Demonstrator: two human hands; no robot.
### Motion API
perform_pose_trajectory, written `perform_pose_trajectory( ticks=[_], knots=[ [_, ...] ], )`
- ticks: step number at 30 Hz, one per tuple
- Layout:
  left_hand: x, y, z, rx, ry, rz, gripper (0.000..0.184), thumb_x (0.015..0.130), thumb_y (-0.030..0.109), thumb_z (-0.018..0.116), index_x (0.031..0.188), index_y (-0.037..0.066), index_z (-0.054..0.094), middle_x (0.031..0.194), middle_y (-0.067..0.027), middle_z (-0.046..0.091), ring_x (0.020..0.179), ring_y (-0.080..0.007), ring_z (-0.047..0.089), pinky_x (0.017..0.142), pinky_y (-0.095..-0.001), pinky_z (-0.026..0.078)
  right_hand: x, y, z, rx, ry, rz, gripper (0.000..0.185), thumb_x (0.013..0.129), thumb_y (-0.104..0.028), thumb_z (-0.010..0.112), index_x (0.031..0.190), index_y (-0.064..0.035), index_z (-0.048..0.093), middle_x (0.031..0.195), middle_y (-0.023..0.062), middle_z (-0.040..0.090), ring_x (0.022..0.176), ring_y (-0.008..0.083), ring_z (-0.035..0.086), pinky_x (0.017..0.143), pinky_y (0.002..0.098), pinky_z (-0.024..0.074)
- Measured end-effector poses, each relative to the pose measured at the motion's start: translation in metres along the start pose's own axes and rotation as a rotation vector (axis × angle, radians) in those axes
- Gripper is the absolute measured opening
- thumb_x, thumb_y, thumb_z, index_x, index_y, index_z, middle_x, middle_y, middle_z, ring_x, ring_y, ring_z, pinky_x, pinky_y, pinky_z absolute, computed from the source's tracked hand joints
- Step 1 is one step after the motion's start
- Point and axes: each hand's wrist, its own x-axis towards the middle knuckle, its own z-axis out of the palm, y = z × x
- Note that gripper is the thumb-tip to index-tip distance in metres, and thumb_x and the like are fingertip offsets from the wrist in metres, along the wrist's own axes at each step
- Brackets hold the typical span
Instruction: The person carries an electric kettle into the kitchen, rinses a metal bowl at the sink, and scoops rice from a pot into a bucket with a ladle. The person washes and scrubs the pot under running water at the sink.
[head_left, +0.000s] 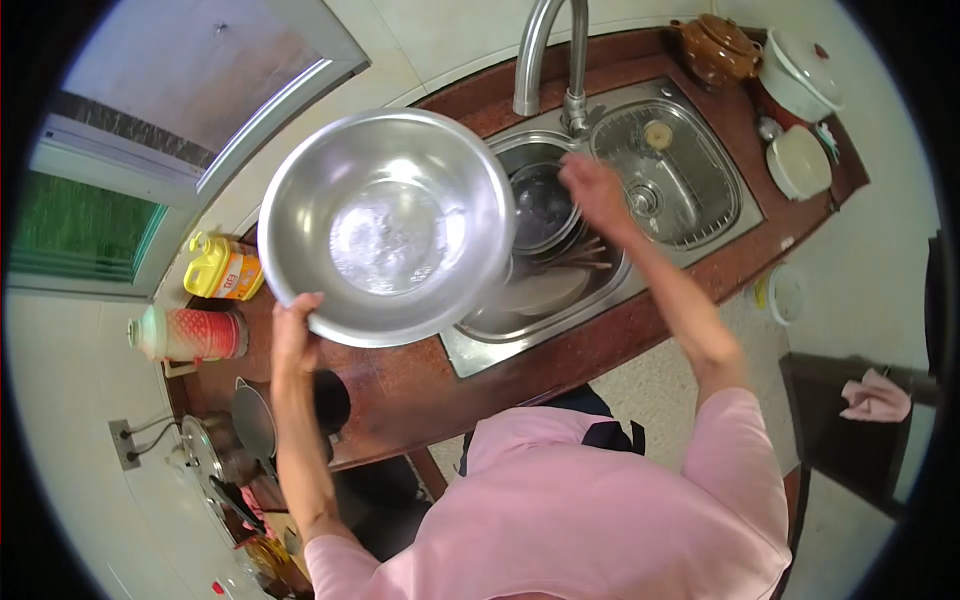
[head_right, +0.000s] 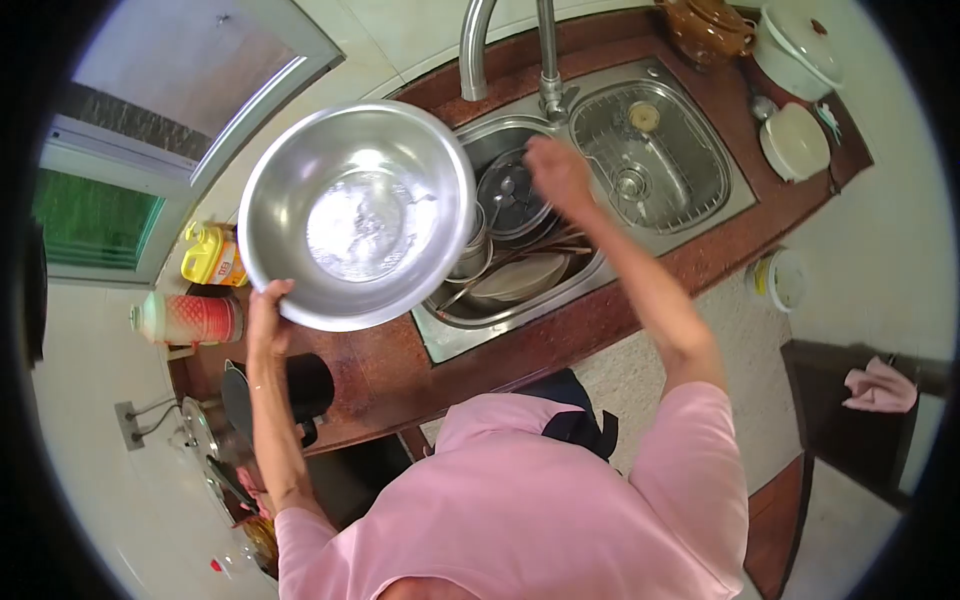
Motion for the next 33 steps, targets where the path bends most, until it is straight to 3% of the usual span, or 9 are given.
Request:
perform_pose_trajectory(
  ticks=[3, 6, 14, 20, 23, 26, 28, 30, 33],
  knots=[
    [-0.001, -0.031, 0.053, 0.0, 0.037, -0.063, 0.037, 0.078, -0.001, 0.061, 0.114, -0.006, 0.057, 0.102, -0.013, 0.065, 0.091, -0.0242, 0.066, 0.084, -0.0398, 0.056, 0.084, 0.056, -0.036, -0.496, -0.101, -0.081, 0.03, 0.083, -0.011, 0.063, 0.113, -0.0086, 0.065, 0.111, 0.0163, 0.067, 0.107, 0.0363, 0.064, 0.085, 0.0488, 0.0528],
    [0.007, -0.071, 0.091, -0.021, 0.037, -0.02, 0.046, 0.078, -0.001, 0.059, 0.124, -0.003, 0.053, 0.109, -0.0145, 0.063, 0.1, -0.0254, 0.061, 0.091, -0.0385, 0.05, 0.115, 0.093, -0.04, -0.614, -0.348, -0.063, 0.025, 0.082, -0.009, 0.061, 0.107, -0.0058, 0.062, 0.106, 0.0178, 0.068, 0.102, 0.0382, 0.066, 0.083, 0.0506, 0.0533],
    [-0.006, -0.108, 0.127, -0.014, 0.092, 0.021, 0.053, 0.077, -0.003, 0.056, 0.13, -0.004, 0.05, 0.117, -0.0136, 0.06, 0.106, -0.024, 0.059, 0.094, -0.0365, 0.047, 0.086, 0.103, -0.037, -0.597, -0.454, -0.161, 0.017, 0.082, -0.005, 0.055, 0.098, -0.0047, 0.061, 0.097, 0.0185, 0.069, 0.088, 0.0415, 0.068, 0.077, 0.0521, 0.0539],
    [0.004, -0.11, 0.102, -0.26, 0.115, 0.067, 0.044, 0.077, -0.003, 0.056, 0.12, -0.008, 0.049, 0.105, -0.0135, 0.059, 0.096, -0.0249, 0.062, 0.085, -0.0387, 0.053, 0.084, 0.107, -0.03, -0.554, -0.407, -0.123, 0.02, 0.08, -0.006, 0.053, 0.098, -0.0069, 0.063, 0.1, 0.0168, 0.069, 0.088, 0.0419, 0.067, 0.076, 0.0544, 0.0526],
    [0.037, -0.118, 0.121, -0.438, 0.158, -0.068, 0.032, 0.079, -0.004, 0.058, 0.109, -0.011, 0.052, 0.101, -0.0146, 0.06, 0.091, -0.0265, 0.064, 0.082, -0.0415, 0.058, 0.081, 0.102, -0.029, -0.54, -0.374, -0.118, 0.021, 0.08, -0.006, 0.052, 0.098, -0.0067, 0.064, 0.098, 0.0178, 0.07, 0.087, 0.0425, 0.067, 0.077, 0.0553, 0.0521],
    [0.051, -0.132, 0.156, -0.545, 0.053, -0.243, 0.019, 0.082, -0.002, 0.056, 0.1, -0.006, 0.054, 0.105, -0.017, 0.059, 0.091, -0.0308, 0.068, 0.078, -0.0498, 0.064, 0.082, 0.104, -0.03, -0.551, -0.374, -0.11, 0.022, 0.08, -0.005, 0.052, 0.098, -0.0064, 0.064, 0.095, 0.0199, 0.07, 0.087, 0.0431, 0.067, 0.078, 0.0553, 0.0522],
    [0.029, -0.131, 0.172, -0.635, -0.026, -0.334, 0.019, 0.082, -0.001, 0.056, 0.101, -0.006, 0.053, 0.102, -0.0161, 0.059, 0.087, -0.0297, 0.068, 0.074, -0.0498, 0.065, 0.085, 0.102, -0.03, -0.555, -0.376, -0.118, 0.022, 0.081, -0.005, 0.051, 0.098, -0.0067, 0.065, 0.093, 0.0208, 0.07, 0.086, 0.0432, 0.067, 0.077, 0.0549, 0.0526],
    [0.027, -0.172, 0.152, -0.473, -0.003, -0.346, 0.021, 0.081, -0.002, 0.057, 0.102, -0.006, 0.052, 0.1, -0.0148, 0.06, 0.086, -0.0277, 0.068, 0.071, -0.0455, 0.065, 0.083, 0.1, -0.033, -0.551, -0.377, -0.136, 0.02, 0.082, -0.006, 0.051, 0.097, -0.0071, 0.065, 0.091, 0.0213, 0.07, 0.086, 0.0429, 0.068, 0.077, 0.0545, 0.053],
    [-0.033, -0.134, 0.126, -0.435, 0.051, -0.296, 0.041, 0.076, -0.009, 0.058, 0.117, -0.009, 0.057, 0.103, -0.0125, 0.066, 0.093, -0.0234, 0.066, 0.082, -0.0376, 0.057, 0.082, 0.105, -0.029, -0.644, -0.404, -0.129, 0.017, 0.084, -0.007, 0.051, 0.095, -0.0074, 0.064, 0.091, 0.021, 0.07, 0.085, 0.0426, 0.068, 0.075, 0.0539, 0.0534]
  ],
)
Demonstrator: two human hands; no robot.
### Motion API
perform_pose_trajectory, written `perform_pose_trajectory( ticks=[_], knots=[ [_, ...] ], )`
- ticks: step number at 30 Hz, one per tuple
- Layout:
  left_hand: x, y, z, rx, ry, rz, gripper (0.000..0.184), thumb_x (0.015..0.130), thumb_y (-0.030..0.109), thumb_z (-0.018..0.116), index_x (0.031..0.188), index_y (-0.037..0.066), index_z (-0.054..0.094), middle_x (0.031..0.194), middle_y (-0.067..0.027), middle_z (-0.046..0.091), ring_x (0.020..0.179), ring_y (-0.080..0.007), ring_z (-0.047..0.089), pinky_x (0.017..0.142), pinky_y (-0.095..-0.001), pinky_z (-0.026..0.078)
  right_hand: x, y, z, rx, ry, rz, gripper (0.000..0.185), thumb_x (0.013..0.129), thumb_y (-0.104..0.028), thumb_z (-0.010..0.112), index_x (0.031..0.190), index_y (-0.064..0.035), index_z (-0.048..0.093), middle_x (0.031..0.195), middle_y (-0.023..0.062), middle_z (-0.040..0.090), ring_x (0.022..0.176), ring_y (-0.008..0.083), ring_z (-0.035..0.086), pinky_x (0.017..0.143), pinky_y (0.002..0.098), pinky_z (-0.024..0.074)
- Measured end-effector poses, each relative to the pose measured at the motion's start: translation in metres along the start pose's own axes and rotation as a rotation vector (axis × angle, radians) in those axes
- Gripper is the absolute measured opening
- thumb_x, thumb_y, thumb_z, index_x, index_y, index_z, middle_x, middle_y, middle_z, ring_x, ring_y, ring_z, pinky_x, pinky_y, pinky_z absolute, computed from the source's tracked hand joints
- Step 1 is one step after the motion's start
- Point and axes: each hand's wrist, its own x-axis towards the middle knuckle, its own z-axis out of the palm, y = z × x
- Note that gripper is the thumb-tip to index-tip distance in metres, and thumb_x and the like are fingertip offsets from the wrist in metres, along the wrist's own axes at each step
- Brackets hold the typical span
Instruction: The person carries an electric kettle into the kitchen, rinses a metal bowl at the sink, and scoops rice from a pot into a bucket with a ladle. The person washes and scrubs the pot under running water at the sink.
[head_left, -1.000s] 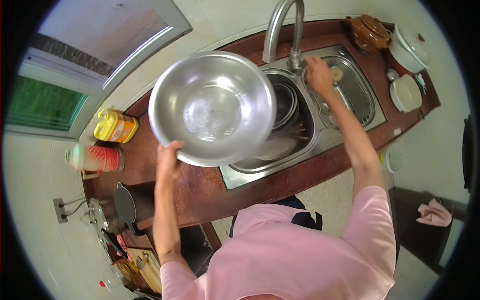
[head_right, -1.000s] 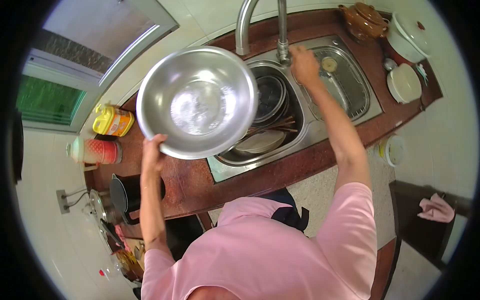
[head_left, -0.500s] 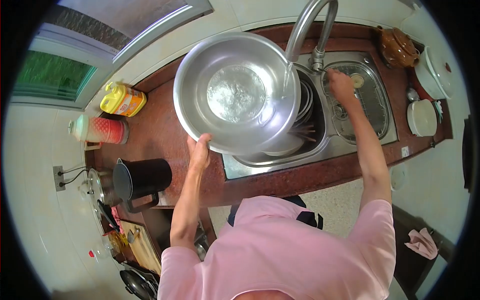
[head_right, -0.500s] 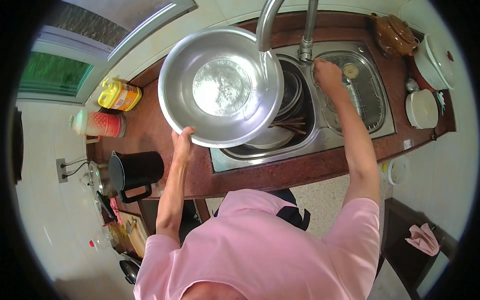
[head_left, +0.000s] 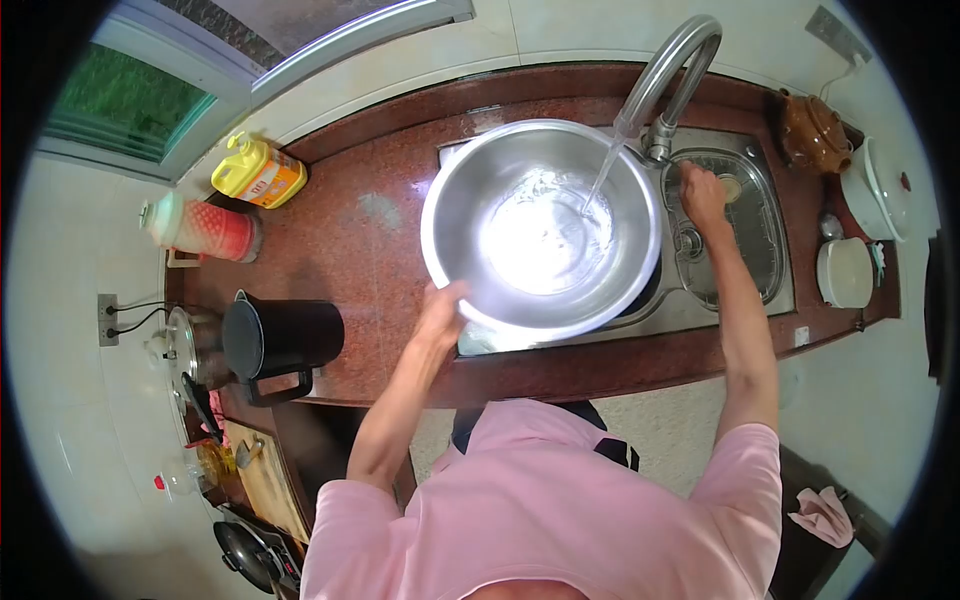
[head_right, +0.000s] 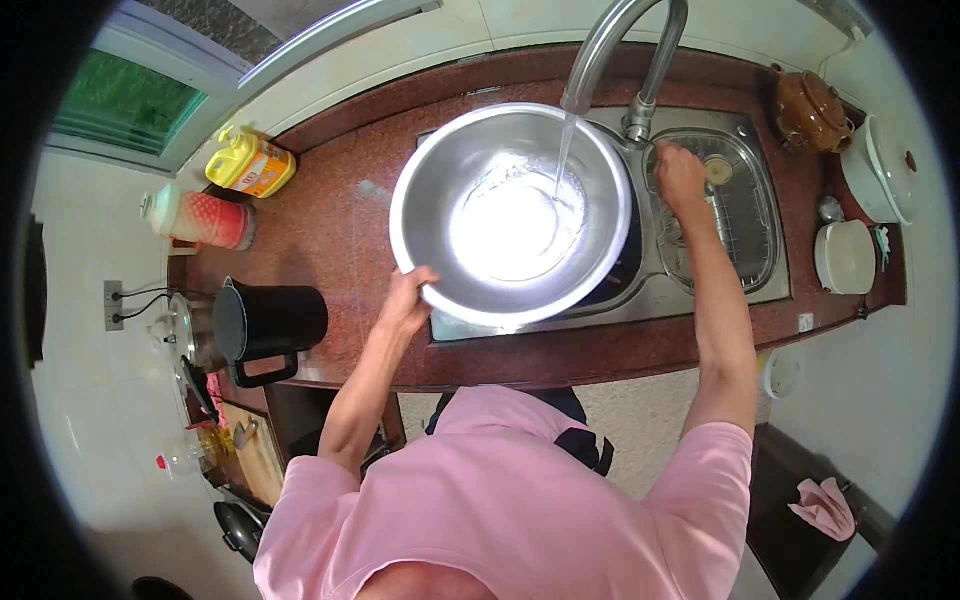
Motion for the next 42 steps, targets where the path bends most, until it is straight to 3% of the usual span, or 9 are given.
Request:
perform_pose_trajectory(
  ticks=[7, 11, 14, 19, 28, 31, 33, 38, 42],
  knots=[
    [0.032, 0.046, -0.013, 0.025, 0.02, 0.098, 0.039, 0.082, -0.004, 0.054, 0.119, -0.014, 0.046, 0.102, -0.018, 0.061, 0.095, -0.0257, 0.067, 0.076, -0.0368, 0.062, -0.001, -0.005, 0.001, 0.045, 0.054, 0.002, 0.017, 0.085, -0.008, 0.05, 0.096, -0.0075, 0.062, 0.088, 0.0214, 0.07, 0.083, 0.0426, 0.067, 0.073, 0.0541, 0.0531],
    [0.061, 0.03, 0.031, -0.067, -0.095, -0.02, 0.04, 0.082, -0.002, 0.056, 0.119, -0.012, 0.042, 0.116, -0.0238, 0.053, 0.1, -0.0382, 0.066, 0.082, -0.0581, 0.062, 0.0, -0.008, -0.001, 0.008, 0.0, 0.038, 0.017, 0.086, -0.01, 0.048, 0.096, -0.0074, 0.062, 0.088, 0.0209, 0.07, 0.083, 0.0434, 0.067, 0.073, 0.0551, 0.0524],
    [0.049, 0.015, 0.022, 0.052, -0.126, -0.192, 0.04, 0.082, 0.001, 0.057, 0.118, -0.009, 0.044, 0.114, -0.0213, 0.055, 0.101, -0.0389, 0.065, 0.082, -0.0602, 0.061, -0.001, -0.007, -0.004, 0.01, 0.019, 0.01, 0.018, 0.091, -0.012, 0.045, 0.096, -0.0081, 0.062, 0.086, 0.0227, 0.069, 0.082, 0.0436, 0.067, 0.071, 0.0561, 0.0517],
    [-0.017, 0.036, -0.011, 0.099, -0.007, -0.119, 0.048, 0.078, 0.0, 0.059, 0.124, -0.007, 0.049, 0.113, -0.0184, 0.06, 0.098, -0.031, 0.068, 0.076, -0.0528, 0.063, -0.004, -0.003, 0.003, 0.022, 0.081, -0.009, 0.019, 0.093, -0.014, 0.045, 0.097, -0.0088, 0.062, 0.084, 0.0238, 0.068, 0.08, 0.044, 0.067, 0.07, 0.0572, 0.0508],
    [0.037, 0.051, 0.044, 0.11, -0.015, -0.044, 0.044, 0.077, -0.005, 0.057, 0.12, -0.009, 0.048, 0.106, -0.0198, 0.059, 0.093, -0.037, 0.064, 0.074, -0.0664, 0.059, -0.005, -0.005, 0.002, 0.051, 0.089, 0.011, 0.013, 0.085, -0.011, 0.05, 0.091, -0.0067, 0.061, 0.08, 0.0225, 0.068, 0.079, 0.0454, 0.067, 0.071, 0.0562, 0.0521],
    [0.036, 0.06, 0.043, 0.232, 0.053, 0.256, 0.051, 0.072, -0.009, 0.053, 0.123, -0.001, 0.053, 0.107, -0.0147, 0.06, 0.092, -0.0295, 0.062, 0.075, -0.0489, 0.057, -0.006, -0.003, 0.007, 0.038, 0.079, 0.036, 0.013, 0.085, -0.011, 0.05, 0.09, -0.007, 0.061, 0.081, 0.0234, 0.068, 0.079, 0.046, 0.067, 0.07, 0.0568, 0.052],
    [0.019, 0.075, 0.056, 0.314, 0.058, 0.463, 0.066, 0.074, -0.013, 0.049, 0.138, 0.001, 0.048, 0.116, -0.0159, 0.061, 0.107, -0.0279, 0.062, 0.093, -0.038, 0.052, -0.005, -0.005, 0.009, 0.069, 0.104, 0.058, 0.012, 0.084, -0.011, 0.05, 0.09, -0.0071, 0.061, 0.081, 0.0239, 0.068, 0.079, 0.046, 0.067, 0.07, 0.057, 0.0519],
    [0.026, 0.075, 0.053, 0.733, 0.134, 1.078, 0.066, 0.081, -0.011, 0.05, 0.146, 0.001, 0.045, 0.144, -0.0223, 0.047, 0.133, -0.0327, 0.048, 0.111, -0.0397, 0.037, -0.005, -0.005, 0.01, 0.077, 0.124, 0.061, 0.013, 0.087, -0.012, 0.048, 0.09, -0.0069, 0.06, 0.081, 0.0234, 0.068, 0.078, 0.0455, 0.067, 0.068, 0.0572, 0.0518],
    [-0.004, 0.082, 0.071, 0.862, 0.164, 1.319, 0.061, 0.085, -0.01, 0.054, 0.144, 0.001, 0.048, 0.145, -0.0205, 0.048, 0.137, -0.0342, 0.045, 0.112, -0.0405, 0.036, -0.006, -0.004, 0.013, 0.045, 0.117, 0.064, 0.014, 0.092, -0.012, 0.046, 0.093, -0.0075, 0.058, 0.083, 0.0208, 0.069, 0.079, 0.0435, 0.067, 0.068, 0.0571, 0.0518]
  ],
)
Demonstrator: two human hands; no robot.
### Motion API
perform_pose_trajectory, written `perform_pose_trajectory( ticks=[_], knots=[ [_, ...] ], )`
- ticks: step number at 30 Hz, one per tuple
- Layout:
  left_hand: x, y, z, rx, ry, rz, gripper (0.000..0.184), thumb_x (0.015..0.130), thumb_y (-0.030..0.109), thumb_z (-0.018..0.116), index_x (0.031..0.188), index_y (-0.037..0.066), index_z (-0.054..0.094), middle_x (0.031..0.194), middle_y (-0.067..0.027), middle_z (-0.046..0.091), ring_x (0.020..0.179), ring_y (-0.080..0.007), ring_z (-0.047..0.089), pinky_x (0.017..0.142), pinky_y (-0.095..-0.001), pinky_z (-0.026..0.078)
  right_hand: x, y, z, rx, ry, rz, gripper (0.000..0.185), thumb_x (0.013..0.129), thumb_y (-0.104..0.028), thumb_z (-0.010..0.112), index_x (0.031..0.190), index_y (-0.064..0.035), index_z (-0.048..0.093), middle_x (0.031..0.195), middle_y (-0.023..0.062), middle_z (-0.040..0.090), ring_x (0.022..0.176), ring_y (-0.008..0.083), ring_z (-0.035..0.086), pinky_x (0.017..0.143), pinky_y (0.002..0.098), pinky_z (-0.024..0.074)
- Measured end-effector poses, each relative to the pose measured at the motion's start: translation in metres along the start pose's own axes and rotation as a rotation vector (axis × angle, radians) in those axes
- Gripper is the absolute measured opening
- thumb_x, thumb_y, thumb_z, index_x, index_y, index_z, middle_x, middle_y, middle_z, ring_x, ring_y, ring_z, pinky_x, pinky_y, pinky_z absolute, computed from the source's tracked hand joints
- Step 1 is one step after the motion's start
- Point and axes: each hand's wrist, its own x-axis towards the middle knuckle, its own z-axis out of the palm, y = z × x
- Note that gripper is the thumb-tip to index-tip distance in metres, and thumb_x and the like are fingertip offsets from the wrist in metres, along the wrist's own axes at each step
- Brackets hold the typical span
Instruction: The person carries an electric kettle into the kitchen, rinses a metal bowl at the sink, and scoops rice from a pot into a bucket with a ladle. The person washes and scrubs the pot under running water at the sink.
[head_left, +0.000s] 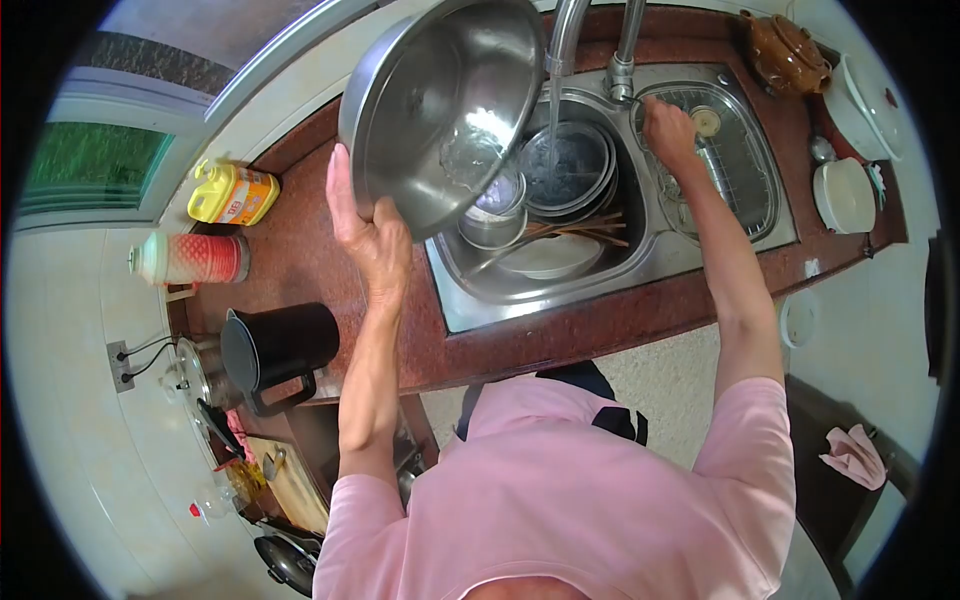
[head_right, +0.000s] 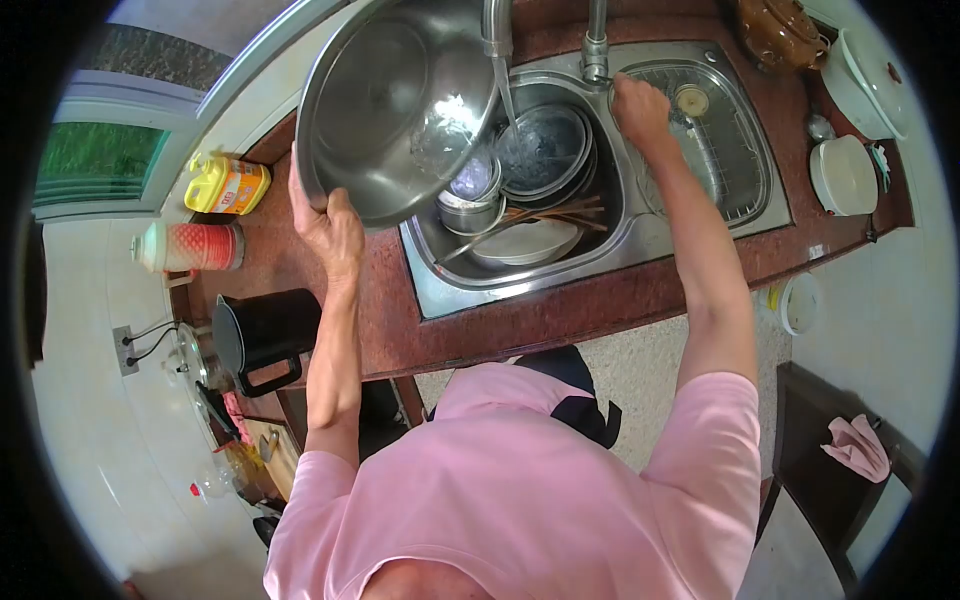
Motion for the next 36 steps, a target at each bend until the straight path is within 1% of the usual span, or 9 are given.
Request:
perform_pose_trajectory(
  ticks=[7, 11, 17, 19, 25, 30, 33, 35, 36],
  knots=[
    [0.01, -0.007, -0.026, 0.173, 0.204, 0.277, 0.061, 0.083, -0.012, 0.051, 0.142, 0.003, 0.052, 0.142, -0.0197, 0.052, 0.133, -0.0344, 0.05, 0.111, -0.04, 0.037, 0.003, 0.003, 0.001, 0.004, -0.037, 0.014, 0.014, 0.092, -0.013, 0.046, 0.095, -0.0081, 0.059, 0.085, 0.0209, 0.069, 0.08, 0.0431, 0.067, 0.069, 0.0573, 0.0516],
    [0.0, -0.038, -0.048, -0.233, 0.409, -0.232, 0.055, 0.075, -0.015, 0.046, 0.13, -0.009, 0.052, 0.123, -0.0136, 0.061, 0.111, -0.024, 0.059, 0.1, -0.0356, 0.046, 0.0, 0.003, -0.004, 0.035, -0.024, 0.008, 0.015, 0.087, -0.014, 0.049, 0.092, -0.0073, 0.061, 0.082, 0.0228, 0.068, 0.079, 0.0443, 0.067, 0.069, 0.0575, 0.0514],
    [-0.066, -0.185, -0.114, -0.477, 0.667, -0.973, 0.042, 0.068, -0.016, 0.054, 0.108, -0.007, 0.059, 0.096, -0.0072, 0.06, 0.079, -0.0197, 0.058, 0.071, -0.0356, 0.051, 0.017, 0.022, -0.002, -0.002, -0.106, -0.12, 0.016, 0.087, -0.018, 0.051, 0.096, -0.0098, 0.062, 0.085, 0.0202, 0.069, 0.082, 0.0424, 0.067, 0.071, 0.0565, 0.0494],
    [-0.073, -0.183, -0.116, -0.495, 0.726, -1.096, 0.04, 0.066, -0.014, 0.056, 0.105, -0.006, 0.059, 0.094, -0.0075, 0.059, 0.079, -0.0201, 0.058, 0.068, -0.0366, 0.052, 0.031, 0.02, -0.022, -0.079, -0.197, -0.049, 0.016, 0.088, -0.017, 0.052, 0.098, -0.0108, 0.062, 0.087, 0.0206, 0.069, 0.085, 0.0423, 0.067, 0.073, 0.056, 0.0501],
    [-0.071, -0.184, -0.123, -0.651, 0.728, -1.274, 0.045, 0.07, -0.012, 0.054, 0.114, -0.007, 0.054, 0.109, -0.0163, 0.057, 0.097, -0.0348, 0.063, 0.081, -0.0604, 0.058, 0.054, 0.03, -0.025, -0.063, -0.077, -0.092, 0.024, 0.095, -0.029, 0.056, 0.113, -0.015, 0.065, 0.089, 0.0186, 0.07, 0.091, 0.0408, 0.066, 0.076, 0.0542, 0.0513],
    [-0.062, -0.227, -0.121, -0.792, 0.613, -1.248, 0.047, 0.074, -0.008, 0.053, 0.122, -0.006, 0.051, 0.117, -0.0196, 0.055, 0.102, -0.0381, 0.063, 0.083, -0.0638, 0.058, 0.021, 0.031, -0.03, 0.062, 0.078, 0.01, 0.036, 0.097, -0.038, 0.056, 0.127, -0.0194, 0.063, 0.093, 0.0181, 0.071, 0.088, 0.0381, 0.068, 0.075, 0.0517, 0.0519],
    [-0.074, -0.283, -0.12, -0.843, 0.511, -1.258, 0.043, 0.083, 0.003, 0.068, 0.124, 0.0, 0.053, 0.12, -0.0148, 0.057, 0.111, -0.0356, 0.059, 0.081, -0.0603, 0.055, -0.038, 0.038, -0.035, 0.229, -0.022, 0.101, 0.04, 0.098, -0.04, 0.056, 0.13, -0.0163, 0.062, 0.095, 0.0187, 0.071, 0.087, 0.0372, 0.069, 0.075, 0.0495, 0.0528],
    [-0.067, -0.234, -0.128, -0.801, 0.473, -1.166, 0.046, 0.088, 0.017, 0.075, 0.128, 0.007, 0.055, 0.126, -0.0127, 0.058, 0.116, -0.0335, 0.058, 0.084, -0.0563, 0.054, -0.094, 0.011, -0.063, 0.357, -0.3, 0.205, 0.038, 0.097, -0.031, 0.057, 0.125, -0.0073, 0.063, 0.094, 0.0161, 0.073, 0.086, 0.0355, 0.07, 0.076, 0.0457, 0.054],
    [-0.069, -0.235, -0.133, -0.839, 0.279, -1.091, 0.049, 0.092, 0.026, 0.071, 0.133, 0.007, 0.052, 0.134, -0.0125, 0.057, 0.119, -0.0329, 0.057, 0.087, -0.0545, 0.054, -0.137, 0.012, -0.052, 0.2, -0.08, 0.023, 0.033, 0.097, -0.028, 0.055, 0.123, -0.0097, 0.065, 0.092, 0.0151, 0.073, 0.082, 0.035, 0.07, 0.074, 0.0458, 0.0541]
  ],
)
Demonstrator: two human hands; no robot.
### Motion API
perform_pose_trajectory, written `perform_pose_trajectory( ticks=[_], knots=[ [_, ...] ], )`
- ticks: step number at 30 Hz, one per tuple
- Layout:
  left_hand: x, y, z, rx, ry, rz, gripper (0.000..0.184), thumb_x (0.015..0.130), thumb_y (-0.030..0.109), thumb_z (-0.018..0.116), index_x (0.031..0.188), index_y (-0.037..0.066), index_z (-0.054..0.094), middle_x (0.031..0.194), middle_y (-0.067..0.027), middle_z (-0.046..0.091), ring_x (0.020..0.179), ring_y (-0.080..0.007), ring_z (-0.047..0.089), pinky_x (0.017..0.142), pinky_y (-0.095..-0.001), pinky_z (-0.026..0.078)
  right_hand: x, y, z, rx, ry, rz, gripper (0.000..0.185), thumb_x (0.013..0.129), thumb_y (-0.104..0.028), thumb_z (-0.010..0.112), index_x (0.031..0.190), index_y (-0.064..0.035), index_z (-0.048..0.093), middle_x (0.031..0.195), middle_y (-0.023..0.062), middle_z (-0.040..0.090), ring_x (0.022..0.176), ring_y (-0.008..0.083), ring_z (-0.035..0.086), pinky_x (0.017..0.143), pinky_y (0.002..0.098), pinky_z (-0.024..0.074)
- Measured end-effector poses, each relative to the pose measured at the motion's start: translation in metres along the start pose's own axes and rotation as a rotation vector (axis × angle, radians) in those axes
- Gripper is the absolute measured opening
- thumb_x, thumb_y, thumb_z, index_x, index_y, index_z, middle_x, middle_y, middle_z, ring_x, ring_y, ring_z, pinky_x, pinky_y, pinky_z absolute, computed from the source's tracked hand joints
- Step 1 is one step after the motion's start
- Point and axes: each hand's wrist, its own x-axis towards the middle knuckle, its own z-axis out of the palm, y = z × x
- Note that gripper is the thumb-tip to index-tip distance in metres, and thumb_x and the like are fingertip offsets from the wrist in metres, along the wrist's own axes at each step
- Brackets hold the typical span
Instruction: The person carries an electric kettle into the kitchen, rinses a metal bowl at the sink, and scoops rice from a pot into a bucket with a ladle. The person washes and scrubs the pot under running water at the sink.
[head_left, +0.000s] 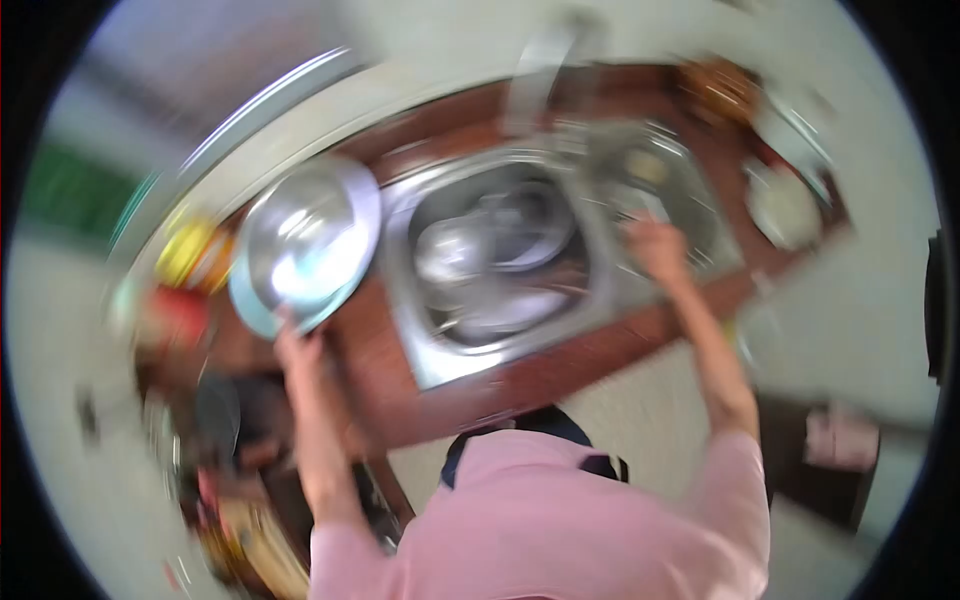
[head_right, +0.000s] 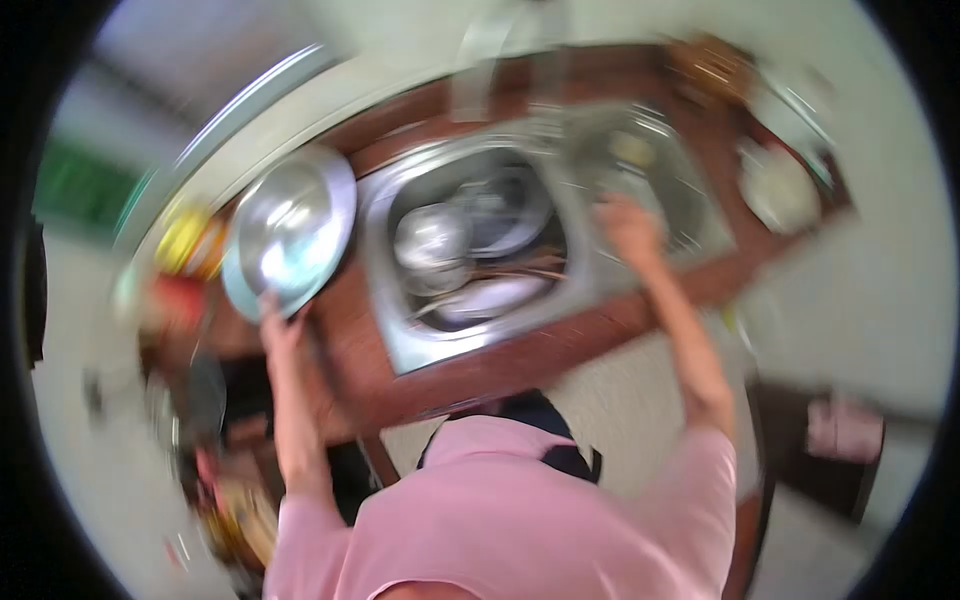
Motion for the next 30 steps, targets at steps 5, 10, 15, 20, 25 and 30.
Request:
perform_pose_trajectory(
  ticks=[5, 10, 15, 20, 25, 30],
  knots=[
    [-0.076, -0.017, -0.003, 0.203, 0.169, -0.101, 0.074, 0.095, 0.045, 0.061, 0.146, -0.001, 0.035, 0.141, -0.0176, 0.049, 0.129, -0.0307, 0.049, 0.103, -0.0459, 0.047, -0.192, -0.076, -0.028, 0.44, -0.086, 0.451, 0.021, 0.095, -0.018, 0.058, 0.11, -0.0058, 0.066, 0.102, 0.0191, 0.069, 0.096, 0.0395, 0.065, 0.081, 0.0437, 0.0522],
    [-0.184, -0.007, -0.055, 1.076, -0.012, 0.395, 0.037, 0.092, 0.023, 0.067, 0.121, -0.001, 0.066, 0.115, -0.0147, 0.068, 0.103, -0.024, 0.064, 0.091, -0.0341, 0.05, -0.398, -0.144, 0.035, 0.614, -0.052, 0.836, 0.02, 0.09, -0.003, 0.054, 0.106, -0.0007, 0.067, 0.075, 0.003, 0.062, 0.058, 0.0115, 0.055, 0.054, 0.0285, 0.0485],
    [-0.212, 0.006, -0.154, 1.052, -0.004, 0.715, 0.019, 0.089, 0.013, 0.072, 0.098, -0.002, 0.064, 0.088, -0.0039, 0.06, 0.076, -0.0149, 0.056, 0.071, -0.0295, 0.047, -0.491, -0.191, 0.071, 0.725, -0.249, 1.117, 0.017, 0.096, -0.016, 0.058, 0.089, -0.0012, 0.063, 0.071, 0.0045, 0.061, 0.065, 0.0135, 0.06, 0.058, 0.0319, 0.0495],
    [-0.243, 0.086, -0.185, 0.903, 0.45, 0.89, 0.043, 0.08, 0.015, 0.081, 0.109, 0.001, 0.053, 0.095, -0.003, 0.05, 0.082, -0.0151, 0.051, 0.076, -0.0303, 0.045, -0.51, -0.204, 0.073, 0.666, -0.496, 0.976, 0.021, 0.094, -0.02, 0.06, 0.085, -0.0008, 0.063, 0.073, 0.0097, 0.064, 0.066, 0.0189, 0.062, 0.06, 0.0364, 0.0501],
    [-0.197, 0.114, -0.181, 0.542, 0.254, 0.588, 0.028, 0.083, 0.021, 0.079, 0.094, 0.002, 0.062, 0.091, -0.004, 0.063, 0.084, -0.0127, 0.056, 0.081, -0.0312, 0.047, -0.516, -0.193, 0.096, 0.61, -0.614, 0.629, 0.025, 0.091, -0.023, 0.062, 0.082, -0.0003, 0.064, 0.075, 0.0149, 0.067, 0.067, 0.0243, 0.065, 0.062, 0.0409, 0.0508],
    [-0.199, 0.136, -0.201, 1.212, 0.212, 1.018, 0.033, 0.082, 0.028, 0.08, 0.093, -0.002, 0.072, 0.079, -0.0104, 0.071, 0.068, -0.0244, 0.065, 0.069, -0.0397, 0.053, -0.495, -0.187, 0.07, 0.296, -0.64, 0.392, 0.019, 0.087, -0.016, 0.061, 0.079, 0.0011, 0.065, 0.07, 0.0118, 0.065, 0.06, 0.0229, 0.065, 0.057, 0.0401, 0.0514]
  ],
)
